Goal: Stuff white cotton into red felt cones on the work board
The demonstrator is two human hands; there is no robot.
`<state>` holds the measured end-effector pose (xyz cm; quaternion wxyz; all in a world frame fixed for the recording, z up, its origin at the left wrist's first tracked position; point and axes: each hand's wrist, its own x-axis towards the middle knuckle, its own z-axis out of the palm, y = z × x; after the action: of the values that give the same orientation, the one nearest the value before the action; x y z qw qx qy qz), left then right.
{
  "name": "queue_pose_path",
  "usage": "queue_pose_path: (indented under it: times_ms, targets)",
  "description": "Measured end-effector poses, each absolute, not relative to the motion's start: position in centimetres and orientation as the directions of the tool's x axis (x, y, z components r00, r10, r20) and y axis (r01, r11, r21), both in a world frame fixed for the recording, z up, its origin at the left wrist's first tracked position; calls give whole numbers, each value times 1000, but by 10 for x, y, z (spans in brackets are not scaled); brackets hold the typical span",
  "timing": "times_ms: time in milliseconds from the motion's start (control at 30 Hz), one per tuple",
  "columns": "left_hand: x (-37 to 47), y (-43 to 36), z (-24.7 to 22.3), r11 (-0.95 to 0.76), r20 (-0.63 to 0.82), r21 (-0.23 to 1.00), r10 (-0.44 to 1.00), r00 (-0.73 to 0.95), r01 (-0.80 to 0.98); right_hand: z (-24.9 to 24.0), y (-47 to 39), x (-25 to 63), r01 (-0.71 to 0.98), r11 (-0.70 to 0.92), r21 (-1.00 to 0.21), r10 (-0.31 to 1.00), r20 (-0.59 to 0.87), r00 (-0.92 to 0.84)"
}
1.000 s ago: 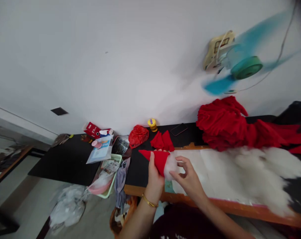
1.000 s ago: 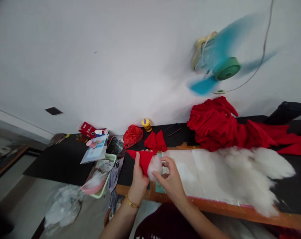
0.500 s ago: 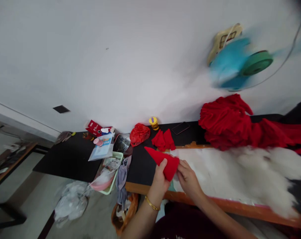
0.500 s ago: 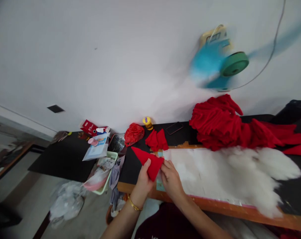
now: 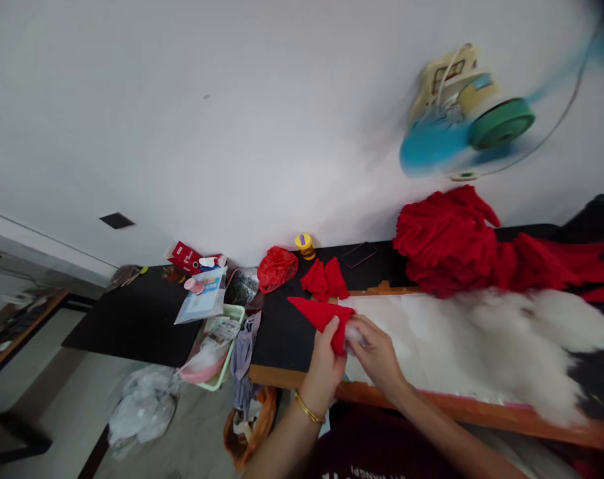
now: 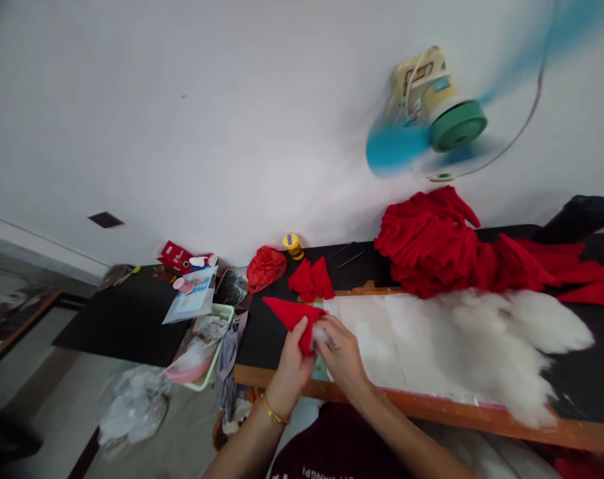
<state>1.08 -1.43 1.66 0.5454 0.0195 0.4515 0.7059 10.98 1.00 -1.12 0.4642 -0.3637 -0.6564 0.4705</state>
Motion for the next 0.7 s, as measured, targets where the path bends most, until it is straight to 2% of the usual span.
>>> queue_pose_path:
  times_ms: [167,300,467,567,700]
  targets:
    - [14,-8,14,36,-441,733,785,-434,-680,-14,14,119,-2,168,-986,947,162,-278]
    - [6,0,6,9,-465,726,742,-482,-687,-16,14,115,-11,182,-983,948,178,-265]
    - [5,3,6,50,-532,632,754,-386,-773,-18,13,111,15,262,-965,919,245,-308]
    - [11,-1,9,49,-491,655,786,-376,-754,-22,18,112,41,320,-947,909,294,-295]
    - [21,-4,1,77,-494,720,756,-431,-690,-25,24,112,16,265,-964,921,249,-299]
